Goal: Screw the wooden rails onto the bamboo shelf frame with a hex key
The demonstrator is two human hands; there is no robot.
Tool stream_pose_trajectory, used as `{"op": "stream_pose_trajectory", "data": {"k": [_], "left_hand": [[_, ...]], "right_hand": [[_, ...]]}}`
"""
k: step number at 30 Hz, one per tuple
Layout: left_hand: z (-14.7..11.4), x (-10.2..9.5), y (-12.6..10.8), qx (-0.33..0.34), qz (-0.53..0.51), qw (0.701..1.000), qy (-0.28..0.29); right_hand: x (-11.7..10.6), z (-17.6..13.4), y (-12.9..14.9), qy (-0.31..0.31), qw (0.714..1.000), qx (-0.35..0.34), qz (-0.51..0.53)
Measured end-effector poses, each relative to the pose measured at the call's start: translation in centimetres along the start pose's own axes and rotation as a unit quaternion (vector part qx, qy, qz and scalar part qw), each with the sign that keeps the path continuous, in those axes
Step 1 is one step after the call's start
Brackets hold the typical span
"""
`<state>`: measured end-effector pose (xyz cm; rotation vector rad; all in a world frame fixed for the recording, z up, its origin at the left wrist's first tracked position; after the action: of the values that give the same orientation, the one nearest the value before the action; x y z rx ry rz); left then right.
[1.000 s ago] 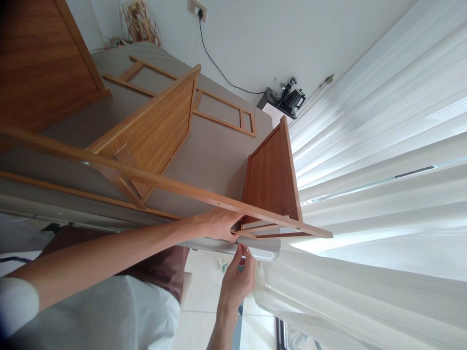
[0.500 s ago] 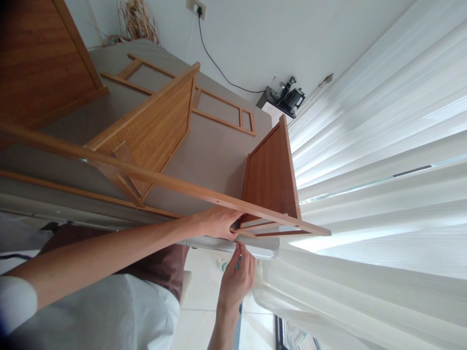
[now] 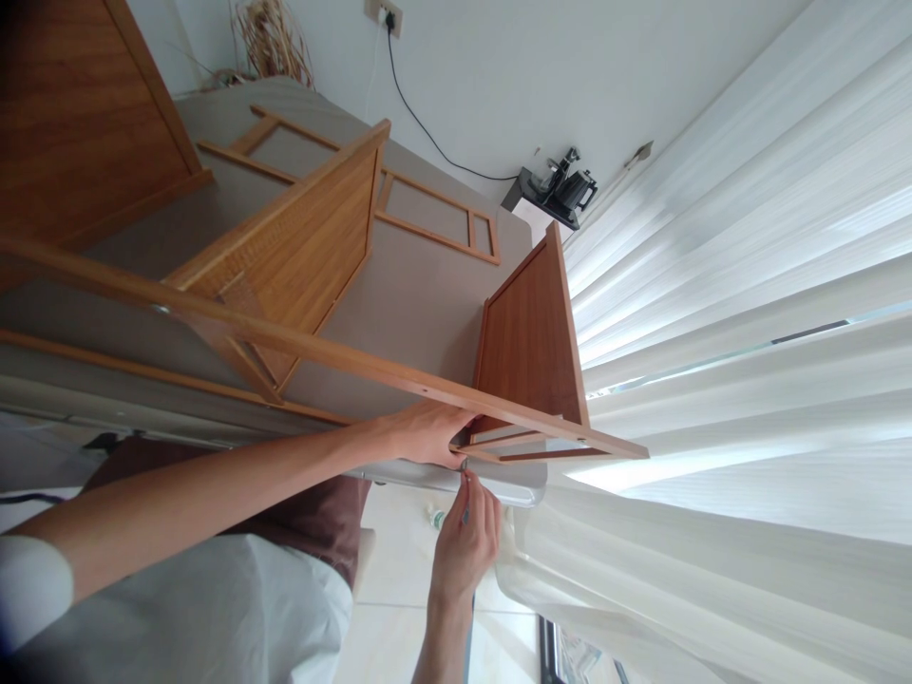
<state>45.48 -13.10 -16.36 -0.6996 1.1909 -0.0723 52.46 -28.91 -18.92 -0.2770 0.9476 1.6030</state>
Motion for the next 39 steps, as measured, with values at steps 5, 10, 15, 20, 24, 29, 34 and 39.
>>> {"op": "stream_pose_trajectory", "data": {"k": [5, 10, 15, 20, 24, 29, 34, 39], "left_hand": [[0.1, 0.3, 0.2, 0.001, -0.002, 1.0, -0.005], [0.1, 0.4, 0.2, 0.0, -0.003, 1.0, -0.003], [0.0, 0.2, 0.1, 0.003, -0.003, 1.0, -0.004], [0.1, 0.3, 0.2, -0.005, 0.0, 1.0, 0.002], [0.1, 0.3, 0.1, 0.005, -0.001, 1.0, -0.002], [0.1, 0.3, 0.2, 0.001, 0.004, 1.0, 0.0], [0.1, 0.4, 0.1, -0.002, 0.002, 1.0, -0.004], [0.2, 0.4, 0.2, -0.004, -0.001, 1.0, -0.004]], "right_hand": [[-0.3, 0.5, 0.5, -0.001, 0.999, -0.036, 0.001], [-0.2, 0.4, 0.5, -0.005, 0.999, -0.046, -0.004], [-0.3, 0.4, 0.4, -0.008, 0.999, -0.049, -0.003], [-0.4, 0.4, 0.1, -0.008, 1.0, -0.027, 0.0], [-0.4, 0.3, 0.0, -0.019, 1.0, -0.011, -0.002], [-0.3, 0.3, -0.7, -0.029, 0.995, 0.092, -0.003], [-0.4, 0.1, -1.7, -0.037, 0.973, 0.227, 0.022], [0.5, -1.1, -3.7, -0.015, 0.893, 0.419, 0.163]]}}
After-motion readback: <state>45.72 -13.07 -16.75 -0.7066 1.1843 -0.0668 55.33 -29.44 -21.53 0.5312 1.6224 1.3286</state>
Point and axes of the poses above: each hand's wrist, its own z-axis towards the middle knuckle, its own x-axis out of the palm, y = z × x, the point moved 6 cm from there along z, towards the middle knuckle, and after that the axes turned 8 degrees about z, right-handed, at the moved point
